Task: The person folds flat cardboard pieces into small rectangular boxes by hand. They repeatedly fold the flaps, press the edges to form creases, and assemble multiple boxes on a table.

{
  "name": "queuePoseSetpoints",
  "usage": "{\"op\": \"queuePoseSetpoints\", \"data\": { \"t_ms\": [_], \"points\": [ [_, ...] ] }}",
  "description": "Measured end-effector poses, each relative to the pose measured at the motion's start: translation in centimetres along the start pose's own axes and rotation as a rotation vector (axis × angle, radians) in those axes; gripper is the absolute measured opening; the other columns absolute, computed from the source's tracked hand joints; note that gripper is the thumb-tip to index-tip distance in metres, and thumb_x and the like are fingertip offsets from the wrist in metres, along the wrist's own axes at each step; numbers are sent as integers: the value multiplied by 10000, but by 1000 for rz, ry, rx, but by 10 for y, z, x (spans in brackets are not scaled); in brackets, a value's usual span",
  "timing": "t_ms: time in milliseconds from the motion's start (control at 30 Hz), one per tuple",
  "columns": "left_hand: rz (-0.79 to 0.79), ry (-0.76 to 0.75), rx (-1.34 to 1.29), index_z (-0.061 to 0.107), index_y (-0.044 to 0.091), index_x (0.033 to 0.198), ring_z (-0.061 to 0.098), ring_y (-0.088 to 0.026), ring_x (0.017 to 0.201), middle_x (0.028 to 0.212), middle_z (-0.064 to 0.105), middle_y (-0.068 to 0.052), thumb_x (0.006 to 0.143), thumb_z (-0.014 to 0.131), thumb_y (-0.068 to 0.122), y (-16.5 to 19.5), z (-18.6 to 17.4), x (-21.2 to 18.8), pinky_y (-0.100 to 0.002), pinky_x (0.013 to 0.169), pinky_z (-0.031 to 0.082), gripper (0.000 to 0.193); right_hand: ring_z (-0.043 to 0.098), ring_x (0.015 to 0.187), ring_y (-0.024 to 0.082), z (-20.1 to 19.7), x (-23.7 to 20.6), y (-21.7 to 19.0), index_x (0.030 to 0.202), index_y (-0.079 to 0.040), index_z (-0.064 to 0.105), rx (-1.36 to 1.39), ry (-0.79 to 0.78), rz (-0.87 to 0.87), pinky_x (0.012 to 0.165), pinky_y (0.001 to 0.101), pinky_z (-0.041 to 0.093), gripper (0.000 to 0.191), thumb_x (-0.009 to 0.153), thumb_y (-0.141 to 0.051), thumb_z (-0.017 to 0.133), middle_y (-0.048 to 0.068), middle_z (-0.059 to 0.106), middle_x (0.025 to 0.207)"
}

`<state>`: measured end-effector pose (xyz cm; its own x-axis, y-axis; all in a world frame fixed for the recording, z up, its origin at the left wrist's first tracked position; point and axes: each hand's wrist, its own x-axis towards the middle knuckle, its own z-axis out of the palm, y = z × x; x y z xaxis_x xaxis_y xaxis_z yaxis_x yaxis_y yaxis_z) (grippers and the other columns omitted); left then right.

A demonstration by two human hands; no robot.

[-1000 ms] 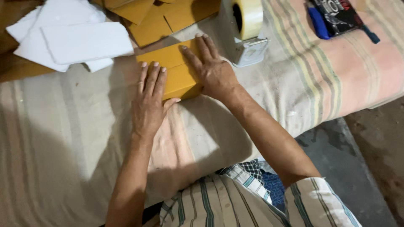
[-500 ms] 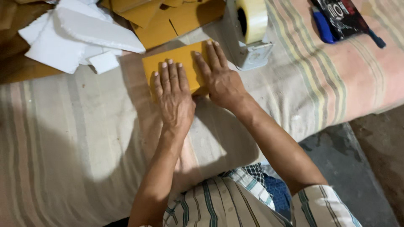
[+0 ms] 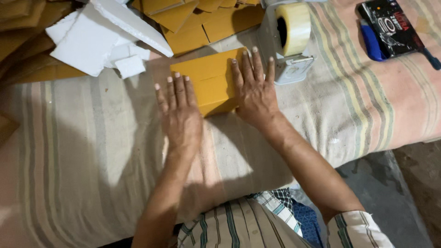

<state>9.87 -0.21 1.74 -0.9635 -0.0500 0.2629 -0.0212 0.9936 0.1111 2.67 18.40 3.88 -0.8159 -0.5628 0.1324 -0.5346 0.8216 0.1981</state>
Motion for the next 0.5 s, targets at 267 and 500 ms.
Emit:
{"op": "queuePoseSetpoints", "data": {
  "t_ms": [267,500],
  "points": [
    [100,123,-103,409,-77,1511,309,-418,1515,1589,387,-281,979,554,95,17,30,13,-582,1267,103,578,258,1617,378,16,12,-21,1666,9,329,-48,302,-135,1351,516,180,797,1001,-229,698,256,324,1705],
    [46,144,72,437,-89,1519,313,-374,1550,1609,414,-268,1005,516,76,-13,22,-1,-542,1308,125,546,286,1489,440,-2,2,-2,1494,119,346,20,66,-49,1208,609,176,919,745,-291,684,312,347,1560]
  ]
}}
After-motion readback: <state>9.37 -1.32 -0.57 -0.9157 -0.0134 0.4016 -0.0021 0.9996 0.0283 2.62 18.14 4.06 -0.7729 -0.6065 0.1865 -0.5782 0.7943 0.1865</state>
